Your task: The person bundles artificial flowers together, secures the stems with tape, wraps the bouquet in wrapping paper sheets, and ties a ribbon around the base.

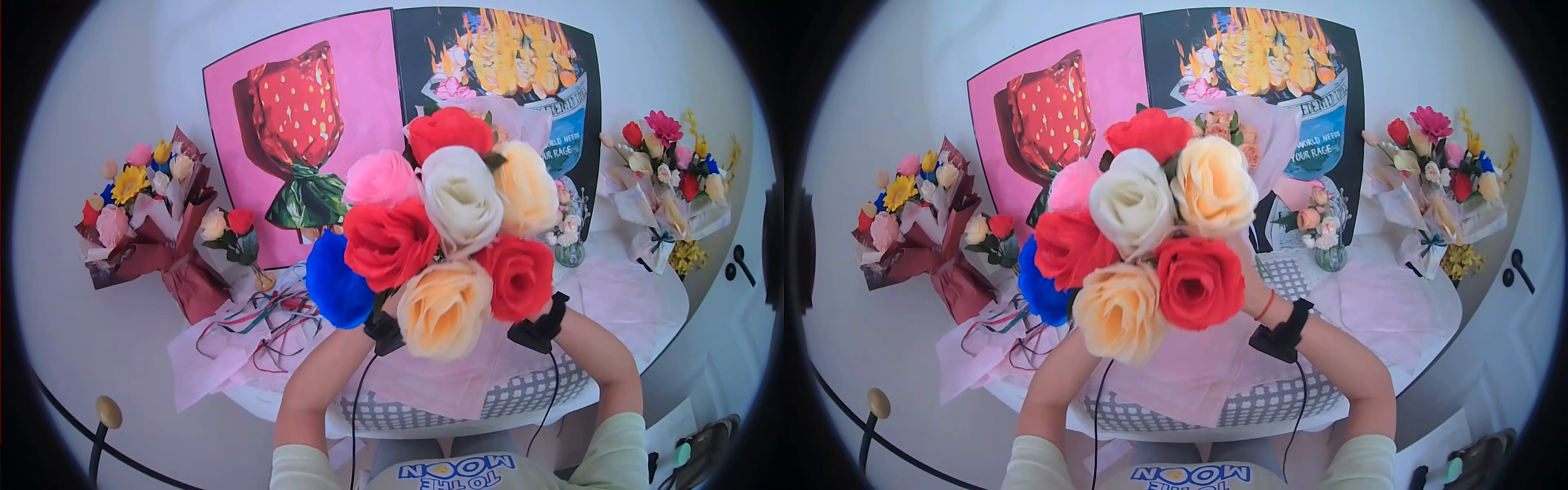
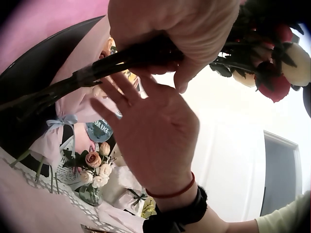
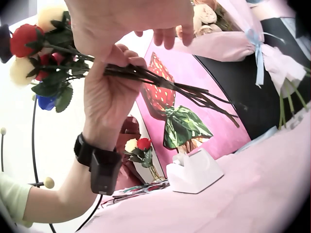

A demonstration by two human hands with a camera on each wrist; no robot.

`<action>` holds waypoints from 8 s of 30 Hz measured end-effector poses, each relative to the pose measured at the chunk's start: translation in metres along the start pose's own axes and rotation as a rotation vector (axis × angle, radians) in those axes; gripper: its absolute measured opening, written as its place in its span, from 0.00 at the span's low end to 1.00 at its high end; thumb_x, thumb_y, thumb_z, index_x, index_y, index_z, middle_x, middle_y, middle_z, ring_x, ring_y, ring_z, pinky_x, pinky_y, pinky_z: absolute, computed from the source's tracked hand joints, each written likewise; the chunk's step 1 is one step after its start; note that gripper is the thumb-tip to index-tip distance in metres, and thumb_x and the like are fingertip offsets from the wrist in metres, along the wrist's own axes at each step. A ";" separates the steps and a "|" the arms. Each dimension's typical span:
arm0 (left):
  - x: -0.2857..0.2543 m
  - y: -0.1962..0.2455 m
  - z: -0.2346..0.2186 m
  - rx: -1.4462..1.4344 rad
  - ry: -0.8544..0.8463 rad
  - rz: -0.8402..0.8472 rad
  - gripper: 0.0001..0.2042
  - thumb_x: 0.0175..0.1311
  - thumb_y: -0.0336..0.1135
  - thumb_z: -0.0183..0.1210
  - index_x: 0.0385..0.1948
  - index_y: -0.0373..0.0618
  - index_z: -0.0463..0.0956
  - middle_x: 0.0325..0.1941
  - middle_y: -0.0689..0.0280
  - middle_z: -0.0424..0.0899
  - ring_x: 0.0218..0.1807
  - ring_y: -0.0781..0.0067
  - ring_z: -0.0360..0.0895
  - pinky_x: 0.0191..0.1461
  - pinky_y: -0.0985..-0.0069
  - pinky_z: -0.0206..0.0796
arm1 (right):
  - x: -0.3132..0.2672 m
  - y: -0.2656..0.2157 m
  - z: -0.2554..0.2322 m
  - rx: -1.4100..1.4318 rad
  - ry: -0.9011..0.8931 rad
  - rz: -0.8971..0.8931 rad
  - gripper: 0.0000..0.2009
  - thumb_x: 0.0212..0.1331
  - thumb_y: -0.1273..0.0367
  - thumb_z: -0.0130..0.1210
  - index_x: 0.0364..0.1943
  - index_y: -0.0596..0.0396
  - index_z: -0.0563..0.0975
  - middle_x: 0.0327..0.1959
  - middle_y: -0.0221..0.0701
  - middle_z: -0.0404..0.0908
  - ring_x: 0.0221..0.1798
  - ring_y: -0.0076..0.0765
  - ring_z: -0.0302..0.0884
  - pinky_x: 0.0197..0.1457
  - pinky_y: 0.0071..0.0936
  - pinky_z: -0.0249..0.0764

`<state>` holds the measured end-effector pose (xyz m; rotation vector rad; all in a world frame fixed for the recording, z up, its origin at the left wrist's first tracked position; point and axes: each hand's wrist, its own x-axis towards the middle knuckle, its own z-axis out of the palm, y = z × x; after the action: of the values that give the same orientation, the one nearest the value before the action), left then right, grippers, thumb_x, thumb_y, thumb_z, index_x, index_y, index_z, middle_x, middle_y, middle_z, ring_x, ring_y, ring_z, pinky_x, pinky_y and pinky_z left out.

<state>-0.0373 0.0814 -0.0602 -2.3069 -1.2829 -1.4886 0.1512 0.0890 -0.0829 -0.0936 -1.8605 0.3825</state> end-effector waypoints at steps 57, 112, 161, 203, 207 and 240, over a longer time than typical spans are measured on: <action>-0.005 -0.005 0.036 -0.225 0.253 0.080 0.12 0.45 0.33 0.61 0.33 0.45 0.72 0.31 0.65 0.75 0.34 0.67 0.72 0.40 0.72 0.63 | 0.046 -0.055 0.035 -0.354 0.156 -0.160 0.14 0.38 0.79 0.56 0.36 0.61 0.75 0.23 0.32 0.73 0.21 0.25 0.70 0.25 0.17 0.65; -0.033 0.016 -0.008 -0.176 0.075 0.206 0.19 0.42 0.33 0.62 0.40 0.49 0.70 0.35 0.68 0.75 0.37 0.68 0.72 0.39 0.76 0.63 | 0.040 -0.046 0.043 0.119 0.433 -0.269 0.26 0.36 0.79 0.63 0.44 0.63 0.65 0.43 0.41 0.74 0.48 0.36 0.72 0.51 0.27 0.65; -0.014 0.020 -0.001 -0.456 -0.014 0.177 0.19 0.43 0.31 0.61 0.41 0.46 0.69 0.38 0.66 0.74 0.40 0.69 0.71 0.41 0.77 0.62 | 0.028 -0.044 0.039 -0.135 0.211 -0.234 0.22 0.40 0.57 0.60 0.41 0.51 0.71 0.48 0.37 0.62 0.50 0.40 0.59 0.50 0.31 0.58; -0.003 0.015 0.000 -0.699 -0.027 0.091 0.19 0.44 0.29 0.60 0.41 0.44 0.68 0.41 0.64 0.73 0.43 0.70 0.70 0.43 0.78 0.62 | 0.033 -0.015 0.030 -0.328 0.213 -0.281 0.18 0.55 0.66 0.46 0.50 0.58 0.65 0.47 0.41 0.67 0.45 0.41 0.65 0.47 0.33 0.62; -0.013 0.018 0.000 -0.719 -0.009 0.089 0.19 0.44 0.29 0.60 0.42 0.44 0.68 0.41 0.64 0.72 0.43 0.70 0.70 0.43 0.78 0.62 | 0.027 -0.016 0.013 -0.372 0.167 -0.356 0.19 0.56 0.65 0.45 0.50 0.59 0.65 0.48 0.41 0.67 0.46 0.42 0.65 0.49 0.34 0.62; 0.013 0.101 -0.040 -0.685 0.108 0.247 0.17 0.50 0.32 0.59 0.41 0.43 0.64 0.52 0.56 0.66 0.55 0.65 0.63 0.56 0.70 0.54 | 0.015 0.038 -0.056 -0.072 0.044 -0.023 0.18 0.57 0.65 0.45 0.51 0.57 0.65 0.50 0.38 0.66 0.49 0.37 0.64 0.52 0.30 0.61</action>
<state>0.0073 0.0051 0.0037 -2.5673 -0.4611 -2.1567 0.1940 0.1404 -0.0653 -0.1286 -1.8310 0.2951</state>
